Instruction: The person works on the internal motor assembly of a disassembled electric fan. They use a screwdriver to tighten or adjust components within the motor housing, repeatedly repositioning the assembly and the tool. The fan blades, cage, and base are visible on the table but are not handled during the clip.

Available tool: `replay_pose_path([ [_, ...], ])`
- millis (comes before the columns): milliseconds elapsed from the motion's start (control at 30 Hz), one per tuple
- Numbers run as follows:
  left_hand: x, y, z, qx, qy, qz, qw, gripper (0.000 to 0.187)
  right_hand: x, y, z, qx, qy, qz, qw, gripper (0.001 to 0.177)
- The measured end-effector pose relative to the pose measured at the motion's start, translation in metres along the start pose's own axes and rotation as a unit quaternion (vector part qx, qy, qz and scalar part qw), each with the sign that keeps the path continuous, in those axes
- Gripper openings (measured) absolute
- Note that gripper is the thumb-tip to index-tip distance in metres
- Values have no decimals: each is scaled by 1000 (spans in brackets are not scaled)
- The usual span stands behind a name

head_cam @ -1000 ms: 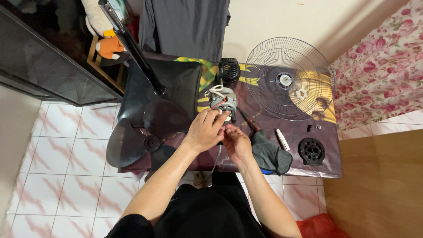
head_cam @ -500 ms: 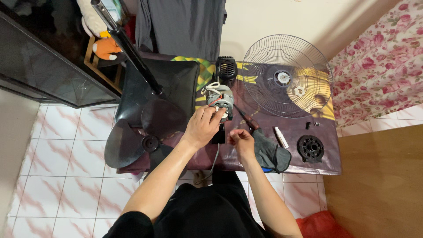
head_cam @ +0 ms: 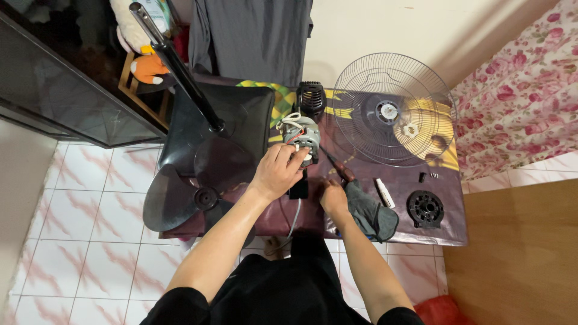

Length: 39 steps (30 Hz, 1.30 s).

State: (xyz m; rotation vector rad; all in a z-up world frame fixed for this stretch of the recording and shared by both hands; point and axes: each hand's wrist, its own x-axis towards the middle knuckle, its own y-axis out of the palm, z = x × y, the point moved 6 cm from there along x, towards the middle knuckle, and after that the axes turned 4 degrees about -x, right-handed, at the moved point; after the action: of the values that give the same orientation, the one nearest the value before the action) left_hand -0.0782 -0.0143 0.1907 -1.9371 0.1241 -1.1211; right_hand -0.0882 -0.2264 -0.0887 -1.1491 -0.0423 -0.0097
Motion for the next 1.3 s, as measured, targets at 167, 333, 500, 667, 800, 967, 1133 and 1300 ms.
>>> replay_pose_path([
  [167,2,1,4,-4,-3,-5,1000,53,10,-17,13,18,35,-47,998,21],
  [333,7,2,13,-9,-7,-12,1000,56,2,-33,56,427,27,78,900,71],
  [500,13,5,21,-11,5,-22,1000,58,18,-57,106,293,-8,21,956,114],
  [667,19,8,27,-15,4,-12,1000,60,24,-62,114,287,100,55,951,105],
  [800,22,15,37,-52,-29,14,998,62,6,-63,114,238,131,101,957,96],
  [967,21,31,65,-109,-128,39,985,61,-8,-67,102,309,87,173,931,81],
  [1133,2,56,82,-131,-247,123,952,68,-20,-66,91,396,101,243,880,80],
  [1300,-22,74,99,-197,-335,143,910,62,-29,-74,94,644,219,284,676,70],
])
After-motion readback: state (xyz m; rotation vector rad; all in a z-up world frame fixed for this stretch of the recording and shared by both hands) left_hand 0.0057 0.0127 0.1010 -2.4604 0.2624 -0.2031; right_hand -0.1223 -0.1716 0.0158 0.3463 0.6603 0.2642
